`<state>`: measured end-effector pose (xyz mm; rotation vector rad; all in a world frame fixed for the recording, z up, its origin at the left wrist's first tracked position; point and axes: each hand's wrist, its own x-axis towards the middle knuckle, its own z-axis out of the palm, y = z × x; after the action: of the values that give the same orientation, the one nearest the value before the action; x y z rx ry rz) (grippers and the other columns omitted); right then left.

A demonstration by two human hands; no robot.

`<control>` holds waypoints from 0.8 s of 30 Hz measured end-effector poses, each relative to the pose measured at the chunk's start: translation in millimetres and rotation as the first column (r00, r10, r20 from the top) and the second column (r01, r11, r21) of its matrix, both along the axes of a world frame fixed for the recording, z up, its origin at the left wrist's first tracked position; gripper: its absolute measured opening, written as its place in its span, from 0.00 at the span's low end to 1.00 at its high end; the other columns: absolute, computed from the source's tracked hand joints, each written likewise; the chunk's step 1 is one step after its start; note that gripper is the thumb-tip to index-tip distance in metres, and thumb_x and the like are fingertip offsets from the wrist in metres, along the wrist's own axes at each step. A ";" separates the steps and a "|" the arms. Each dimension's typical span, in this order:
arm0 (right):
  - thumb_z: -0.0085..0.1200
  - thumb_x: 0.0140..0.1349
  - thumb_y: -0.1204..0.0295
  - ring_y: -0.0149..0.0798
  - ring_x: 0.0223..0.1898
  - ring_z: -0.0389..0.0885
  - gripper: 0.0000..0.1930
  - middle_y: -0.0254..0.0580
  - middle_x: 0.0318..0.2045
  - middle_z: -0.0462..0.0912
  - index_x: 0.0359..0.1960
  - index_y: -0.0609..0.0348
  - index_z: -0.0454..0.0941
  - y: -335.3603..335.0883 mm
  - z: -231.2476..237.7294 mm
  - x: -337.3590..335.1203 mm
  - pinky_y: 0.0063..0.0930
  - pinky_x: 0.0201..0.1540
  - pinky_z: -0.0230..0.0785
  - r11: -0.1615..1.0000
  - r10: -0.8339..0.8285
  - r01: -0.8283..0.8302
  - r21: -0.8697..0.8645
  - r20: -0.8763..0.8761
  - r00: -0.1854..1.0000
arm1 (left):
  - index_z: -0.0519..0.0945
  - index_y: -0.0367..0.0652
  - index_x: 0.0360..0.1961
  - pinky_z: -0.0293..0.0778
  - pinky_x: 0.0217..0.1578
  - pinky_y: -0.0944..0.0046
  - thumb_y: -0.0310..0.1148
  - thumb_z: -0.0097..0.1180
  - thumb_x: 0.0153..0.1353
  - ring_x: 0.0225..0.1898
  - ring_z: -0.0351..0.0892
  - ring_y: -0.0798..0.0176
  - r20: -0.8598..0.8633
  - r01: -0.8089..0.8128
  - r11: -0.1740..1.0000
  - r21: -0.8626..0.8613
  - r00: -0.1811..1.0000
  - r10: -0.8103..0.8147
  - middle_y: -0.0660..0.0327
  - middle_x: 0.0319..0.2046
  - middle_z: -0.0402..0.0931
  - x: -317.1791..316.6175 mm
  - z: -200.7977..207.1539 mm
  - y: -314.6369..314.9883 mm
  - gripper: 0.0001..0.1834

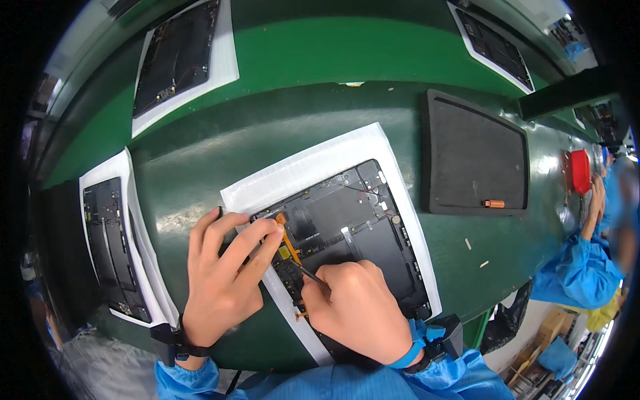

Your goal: The person assembles internal tablet components, connecting a ribbon cable to a circuit board and placing them into a plastic shell using tweezers and a spudger.

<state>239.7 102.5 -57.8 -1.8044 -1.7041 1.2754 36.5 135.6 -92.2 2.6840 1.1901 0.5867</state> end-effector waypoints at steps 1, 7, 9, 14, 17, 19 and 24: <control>0.58 0.60 0.75 0.65 0.20 0.76 0.15 0.62 0.15 0.74 0.17 0.69 0.74 -1.1 -1.3 2.8 0.51 0.28 0.70 1.000 -0.006 0.006 0.011 0.000 1.000 | 0.87 0.39 0.49 0.70 0.58 0.36 0.24 0.62 0.46 0.53 0.76 0.50 0.000 0.006 1.000 0.011 1.000 -0.006 0.63 0.54 0.79 2.2 0.3 -0.3 0.25; 0.61 0.60 0.74 0.59 0.17 0.76 0.15 0.60 0.14 0.71 0.18 0.72 0.76 -14.2 13.9 40.8 0.47 0.25 0.68 0.992 0.102 -0.106 -0.072 -0.058 0.993 | 0.87 0.42 0.49 0.71 0.60 0.40 0.18 0.59 0.40 0.55 0.76 0.49 0.074 0.029 0.997 0.068 0.997 -0.034 0.59 0.53 0.80 8.0 -2.9 -2.7 0.29; 0.61 0.65 0.74 0.26 0.14 0.73 0.16 0.42 0.11 0.75 0.19 0.67 0.80 -27.4 29.5 68.0 0.29 0.18 0.63 0.959 -0.207 0.166 -0.228 -0.168 0.964 | 0.88 0.43 0.46 0.71 0.60 0.40 0.19 0.59 0.39 0.54 0.76 0.49 0.167 0.111 0.994 -0.013 0.980 -0.107 0.59 0.52 0.80 6.1 3.5 -6.6 0.27; 0.61 0.68 0.73 0.21 0.21 0.70 0.14 0.32 0.21 0.80 0.22 0.62 0.79 -36.2 30.7 182.2 0.18 0.25 0.58 0.765 -0.592 0.555 0.326 0.019 0.805 | 0.91 0.48 0.36 0.72 0.59 0.41 0.24 0.60 0.36 0.52 0.77 0.51 0.288 0.303 0.940 -0.158 0.925 -0.250 0.60 0.49 0.82 12.7 9.9 -10.0 0.22; 0.62 0.67 0.73 0.18 0.22 0.65 0.10 0.28 0.22 0.78 0.27 0.63 0.80 -45.8 35.1 233.6 0.19 0.25 0.54 0.748 -0.625 0.551 0.370 0.113 0.772 | 0.91 0.50 0.36 0.70 0.60 0.38 0.25 0.61 0.36 0.53 0.78 0.52 0.261 0.306 0.931 -0.198 0.932 -0.251 0.62 0.50 0.82 17.5 10.7 -9.1 0.21; 0.63 0.65 0.75 0.18 0.22 0.64 0.07 0.27 0.23 0.78 0.30 0.64 0.81 -38.3 34.2 243.0 0.19 0.25 0.55 0.738 -0.624 0.504 0.448 0.170 0.763 | 0.91 0.50 0.37 0.70 0.61 0.38 0.25 0.61 0.37 0.53 0.78 0.51 0.196 0.297 0.935 -0.194 0.946 -0.260 0.62 0.50 0.82 21.4 17.4 -13.1 0.21; 0.65 0.57 0.81 0.27 0.34 0.75 0.16 0.37 0.42 0.81 0.49 0.66 0.84 5.6 42.1 262.9 0.23 0.34 0.68 0.912 -0.333 0.251 0.324 0.229 0.915 | 0.89 0.47 0.39 0.68 0.62 0.36 0.26 0.63 0.37 0.52 0.78 0.49 0.048 0.178 0.972 -0.154 0.984 -0.173 0.60 0.50 0.82 21.9 26.4 -33.6 0.21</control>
<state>502.6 108.1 -15.7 -2.0333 -1.5722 0.6335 58.5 101.9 -65.8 2.5980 0.9351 0.4876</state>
